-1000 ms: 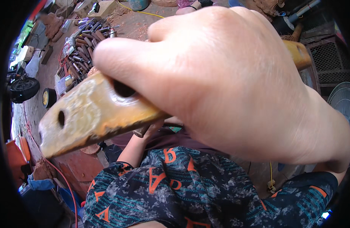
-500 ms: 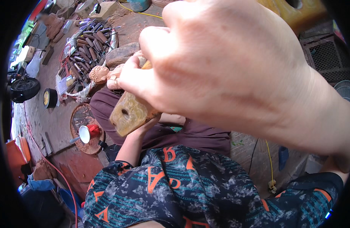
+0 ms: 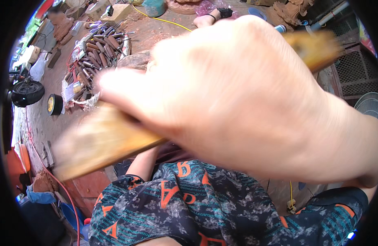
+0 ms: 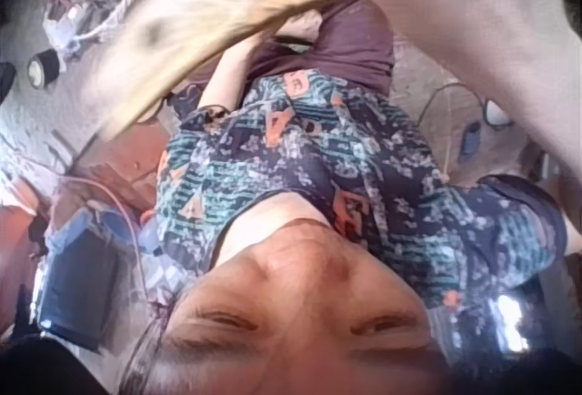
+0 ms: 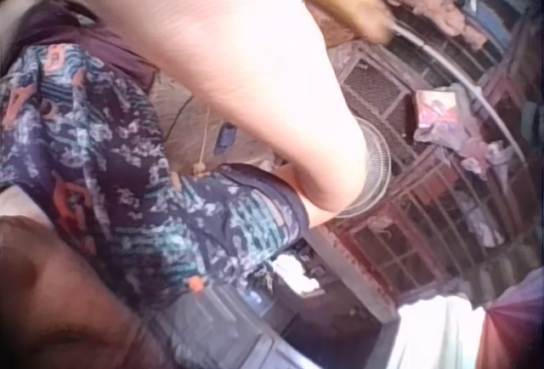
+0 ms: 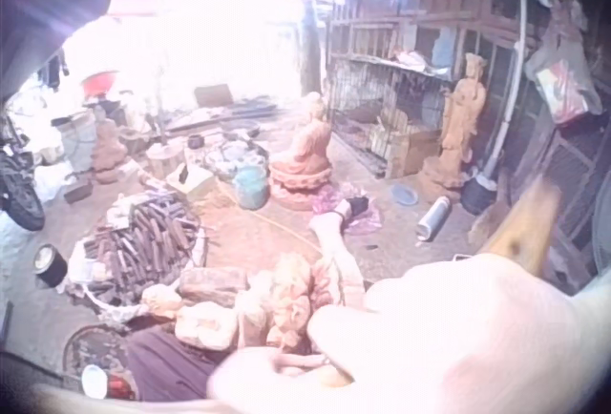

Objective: The person carves a wooden sculpture of a reclining figure using a chisel and a wooden mallet. They repeatedly strike the chisel to shape the wood, occasionally switching tools and adjusting their grip.

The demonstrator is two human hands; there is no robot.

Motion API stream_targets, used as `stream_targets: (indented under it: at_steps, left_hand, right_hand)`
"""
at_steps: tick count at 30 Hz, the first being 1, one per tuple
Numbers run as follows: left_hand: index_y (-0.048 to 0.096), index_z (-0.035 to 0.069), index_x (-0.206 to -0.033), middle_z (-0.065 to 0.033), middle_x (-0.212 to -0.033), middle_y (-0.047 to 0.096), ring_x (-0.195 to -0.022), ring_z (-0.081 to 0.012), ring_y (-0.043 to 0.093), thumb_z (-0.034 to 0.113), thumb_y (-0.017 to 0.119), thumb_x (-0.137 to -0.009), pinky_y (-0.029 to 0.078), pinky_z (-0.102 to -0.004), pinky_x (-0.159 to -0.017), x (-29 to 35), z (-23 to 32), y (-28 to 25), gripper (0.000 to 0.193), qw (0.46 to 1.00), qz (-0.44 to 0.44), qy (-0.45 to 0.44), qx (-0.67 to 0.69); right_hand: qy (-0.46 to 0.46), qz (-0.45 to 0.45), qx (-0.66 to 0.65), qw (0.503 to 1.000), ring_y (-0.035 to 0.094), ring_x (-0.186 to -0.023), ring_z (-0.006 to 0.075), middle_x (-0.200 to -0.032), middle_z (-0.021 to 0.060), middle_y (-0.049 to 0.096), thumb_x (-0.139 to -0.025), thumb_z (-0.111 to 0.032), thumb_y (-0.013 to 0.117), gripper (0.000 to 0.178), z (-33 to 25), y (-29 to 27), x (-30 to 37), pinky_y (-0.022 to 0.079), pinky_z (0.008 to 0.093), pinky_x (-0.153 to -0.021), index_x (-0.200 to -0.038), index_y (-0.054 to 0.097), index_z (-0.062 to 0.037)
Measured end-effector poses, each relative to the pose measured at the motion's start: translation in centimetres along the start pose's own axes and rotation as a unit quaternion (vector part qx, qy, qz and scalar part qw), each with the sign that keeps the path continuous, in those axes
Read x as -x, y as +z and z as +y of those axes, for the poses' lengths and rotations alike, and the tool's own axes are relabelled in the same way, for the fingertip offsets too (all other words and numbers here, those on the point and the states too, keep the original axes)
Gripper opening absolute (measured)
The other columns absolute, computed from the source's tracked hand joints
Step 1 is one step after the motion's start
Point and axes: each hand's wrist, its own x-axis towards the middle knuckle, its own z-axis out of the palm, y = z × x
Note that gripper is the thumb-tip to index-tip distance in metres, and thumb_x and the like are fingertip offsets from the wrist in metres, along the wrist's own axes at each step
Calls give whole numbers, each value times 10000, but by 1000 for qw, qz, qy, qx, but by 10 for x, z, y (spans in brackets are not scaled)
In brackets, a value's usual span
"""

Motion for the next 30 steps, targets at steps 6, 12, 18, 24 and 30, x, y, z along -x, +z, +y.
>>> stream_targets:
  at_steps: [6,12,18,24,30]
  left_hand:
    - [554,4,-1057,-145,-1039,567,-1040,-262,575,116,653,-766,456,-361,-903,8,7,-31,327,1000,6,-14,-4]
    - [548,-9,-1041,-148,-1015,574,-994,-265,597,59,654,-786,473,-344,-876,1,19,-38,285,1000,17,18,-14]
    - [549,17,-1179,-110,-1103,594,-996,-184,607,108,612,-860,469,-307,-882,26,10,-38,337,929,-23,-232,287]
    - [481,27,-973,-118,-814,625,-667,-187,639,253,447,-997,545,-256,-572,-39,23,-127,230,927,311,-105,180]
    - [200,8,-1366,-112,-785,606,-576,-177,621,95,595,-889,520,-252,-458,-85,-89,-330,626,867,346,-334,-130]
  right_hand:
    - [-5,-6,-101,995,483,-566,229,-668,46,437,-666,-150,650,326,-7,-13,-13,379,338,-497,-987,603,-117]
    - [-16,17,50,998,408,-565,192,-674,48,382,-708,-148,564,238,-16,-12,-2,324,310,-489,-943,595,-121]
    - [67,-35,-58,995,450,-578,243,-662,68,412,-640,-79,627,333,-12,22,13,349,358,-497,-969,581,-110]
    - [359,-50,-488,794,606,-736,252,-820,110,599,-654,73,615,405,-30,93,54,482,338,-671,-1039,536,-23]
    - [506,27,-671,541,504,-633,79,-740,10,537,-748,37,666,406,-55,156,54,436,226,-584,-1113,497,-13]
